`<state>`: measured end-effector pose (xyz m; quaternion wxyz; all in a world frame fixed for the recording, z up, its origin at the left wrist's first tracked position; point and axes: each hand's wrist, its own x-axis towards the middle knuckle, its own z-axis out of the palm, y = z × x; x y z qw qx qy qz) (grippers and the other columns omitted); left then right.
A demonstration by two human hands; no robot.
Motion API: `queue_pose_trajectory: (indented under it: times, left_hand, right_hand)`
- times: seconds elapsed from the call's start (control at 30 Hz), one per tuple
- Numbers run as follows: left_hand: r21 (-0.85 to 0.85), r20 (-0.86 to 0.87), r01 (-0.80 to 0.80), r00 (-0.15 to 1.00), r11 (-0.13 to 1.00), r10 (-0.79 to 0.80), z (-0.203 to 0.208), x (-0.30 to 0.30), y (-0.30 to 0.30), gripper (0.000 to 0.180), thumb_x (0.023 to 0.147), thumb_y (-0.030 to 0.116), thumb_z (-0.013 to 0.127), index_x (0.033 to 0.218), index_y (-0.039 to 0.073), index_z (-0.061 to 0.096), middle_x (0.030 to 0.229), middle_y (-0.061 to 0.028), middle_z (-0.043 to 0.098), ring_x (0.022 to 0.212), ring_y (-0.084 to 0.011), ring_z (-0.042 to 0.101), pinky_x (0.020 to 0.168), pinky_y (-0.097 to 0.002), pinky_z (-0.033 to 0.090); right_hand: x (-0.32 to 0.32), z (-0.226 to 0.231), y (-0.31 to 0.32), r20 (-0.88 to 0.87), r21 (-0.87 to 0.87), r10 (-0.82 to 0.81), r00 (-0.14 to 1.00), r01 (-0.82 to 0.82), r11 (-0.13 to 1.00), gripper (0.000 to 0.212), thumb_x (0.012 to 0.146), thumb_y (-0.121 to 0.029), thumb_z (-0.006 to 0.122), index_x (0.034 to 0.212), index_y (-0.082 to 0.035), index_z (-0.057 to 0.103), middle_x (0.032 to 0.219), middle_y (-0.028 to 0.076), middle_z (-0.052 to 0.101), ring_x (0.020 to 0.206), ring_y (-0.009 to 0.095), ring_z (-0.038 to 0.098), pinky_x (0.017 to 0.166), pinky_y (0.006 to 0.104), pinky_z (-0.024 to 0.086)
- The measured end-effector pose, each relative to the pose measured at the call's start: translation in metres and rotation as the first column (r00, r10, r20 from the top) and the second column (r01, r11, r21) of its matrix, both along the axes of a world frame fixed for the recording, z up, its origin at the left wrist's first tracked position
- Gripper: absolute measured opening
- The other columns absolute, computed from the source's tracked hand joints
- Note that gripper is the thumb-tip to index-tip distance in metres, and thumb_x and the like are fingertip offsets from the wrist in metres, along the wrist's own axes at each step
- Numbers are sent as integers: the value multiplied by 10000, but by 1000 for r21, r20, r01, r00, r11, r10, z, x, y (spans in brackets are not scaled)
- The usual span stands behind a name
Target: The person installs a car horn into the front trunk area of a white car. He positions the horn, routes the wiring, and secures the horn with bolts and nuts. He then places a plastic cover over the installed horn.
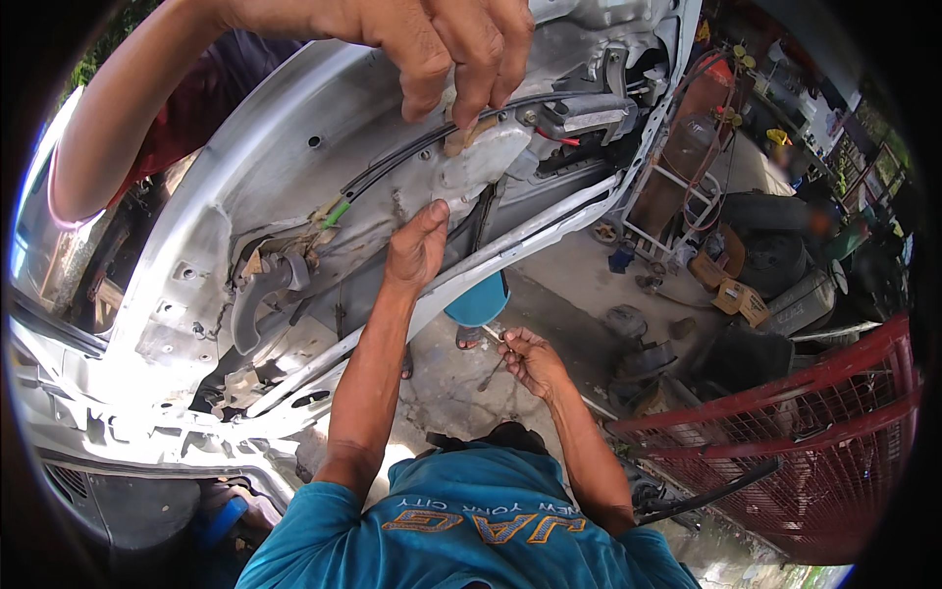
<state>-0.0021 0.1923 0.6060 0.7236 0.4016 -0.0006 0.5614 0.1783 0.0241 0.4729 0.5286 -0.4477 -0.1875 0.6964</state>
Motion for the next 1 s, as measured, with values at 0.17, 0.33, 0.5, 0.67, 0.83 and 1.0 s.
queue_pose_trajectory:
  times: [0.17,0.33,0.5,0.67,0.83,1.0]
  left_hand:
    - [-28,25,-62,998,998,63,3,3,-2,500,906,120,685,1319,-102,510,1385,-159,552,1327,-255,490,1203,-385,288]
    - [-69,28,-11,1000,998,13,-13,2,11,442,903,113,690,1270,-90,551,1319,-143,589,1287,-233,512,1187,-363,296]
    - [-58,26,23,999,998,-21,2,6,-3,333,892,99,709,1175,-59,633,1199,-110,654,1214,-192,557,1152,-316,320]
    - [-45,-3,-25,1000,999,25,-1,2,2,493,893,144,697,1298,-89,537,1359,-144,573,1329,-242,477,1208,-374,261]
    - [-33,13,-23,1000,999,23,8,6,-2,475,883,128,701,1281,-84,551,1343,-144,583,1309,-245,496,1195,-376,287]
    - [15,51,-58,997,998,58,17,3,-8,512,872,110,699,1314,-85,526,1347,-150,579,1318,-262,494,1191,-390,295]
  right_hand:
    - [0,76,4,-149,188,-91,985,118,975,299,1021,-135,527,1229,78,548,1019,152,660,860,187,671,760,283,606]
    - [-7,132,-17,-211,313,-56,976,121,942,373,1002,-78,509,1309,130,478,1154,238,648,1041,283,685,887,347,599]
    - [-9,131,-19,-129,350,-90,988,130,928,357,1016,-120,492,1289,110,503,1174,261,630,1070,311,672,938,373,582]
    - [-11,147,-14,-344,277,-25,939,127,952,383,997,-92,524,1305,133,484,1172,261,638,1048,293,684,918,367,594]
    - [-5,144,-1,-218,361,-8,976,88,928,297,974,-52,573,1222,107,543,1117,240,658,1004,273,700,897,338,605]
    - [2,171,23,-159,456,0,987,73,887,212,957,-56,618,1134,57,586,1039,182,682,927,209,709,839,295,621]
